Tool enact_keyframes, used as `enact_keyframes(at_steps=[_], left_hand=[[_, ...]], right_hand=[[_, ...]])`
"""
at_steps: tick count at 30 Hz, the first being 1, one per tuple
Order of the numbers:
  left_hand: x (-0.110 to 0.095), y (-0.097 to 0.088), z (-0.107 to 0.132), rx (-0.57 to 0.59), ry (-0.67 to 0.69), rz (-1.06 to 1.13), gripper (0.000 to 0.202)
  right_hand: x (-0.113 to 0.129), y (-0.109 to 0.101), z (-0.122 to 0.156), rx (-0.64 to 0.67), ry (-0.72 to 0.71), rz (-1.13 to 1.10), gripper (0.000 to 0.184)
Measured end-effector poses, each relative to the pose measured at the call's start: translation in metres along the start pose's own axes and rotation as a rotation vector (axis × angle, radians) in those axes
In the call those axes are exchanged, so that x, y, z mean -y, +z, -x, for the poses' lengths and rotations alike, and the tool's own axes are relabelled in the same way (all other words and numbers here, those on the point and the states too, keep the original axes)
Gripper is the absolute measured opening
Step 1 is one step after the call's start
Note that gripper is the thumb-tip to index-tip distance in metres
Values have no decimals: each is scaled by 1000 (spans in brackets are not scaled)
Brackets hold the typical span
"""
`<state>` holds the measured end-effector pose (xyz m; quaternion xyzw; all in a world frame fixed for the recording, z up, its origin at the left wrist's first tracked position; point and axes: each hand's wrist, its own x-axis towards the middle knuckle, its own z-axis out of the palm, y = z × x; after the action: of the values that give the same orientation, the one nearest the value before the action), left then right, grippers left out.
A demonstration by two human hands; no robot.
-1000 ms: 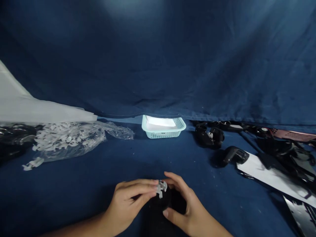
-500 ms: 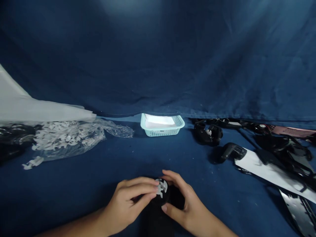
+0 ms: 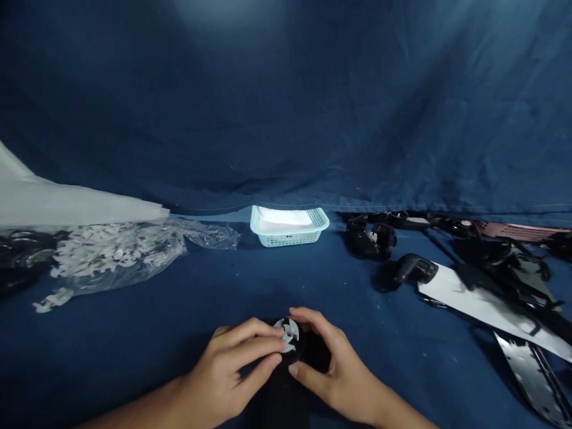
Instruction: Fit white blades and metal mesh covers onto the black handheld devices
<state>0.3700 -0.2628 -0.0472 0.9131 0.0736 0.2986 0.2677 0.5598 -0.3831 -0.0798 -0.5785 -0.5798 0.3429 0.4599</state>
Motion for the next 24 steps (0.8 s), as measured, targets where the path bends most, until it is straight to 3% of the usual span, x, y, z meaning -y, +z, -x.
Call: enact_keyframes(at_steps=[6,15,24], left_hand=[[-2,0,2,71,-30,-60,28],[2,2,7,30,140,-215,35],[0,4,7,46,118,-234,32]], right_hand=[[8,-2,-3,18,-98,63,37],[8,-6,-2,83,-151,172,47],[9,-5,-5,77,-166,159,45]])
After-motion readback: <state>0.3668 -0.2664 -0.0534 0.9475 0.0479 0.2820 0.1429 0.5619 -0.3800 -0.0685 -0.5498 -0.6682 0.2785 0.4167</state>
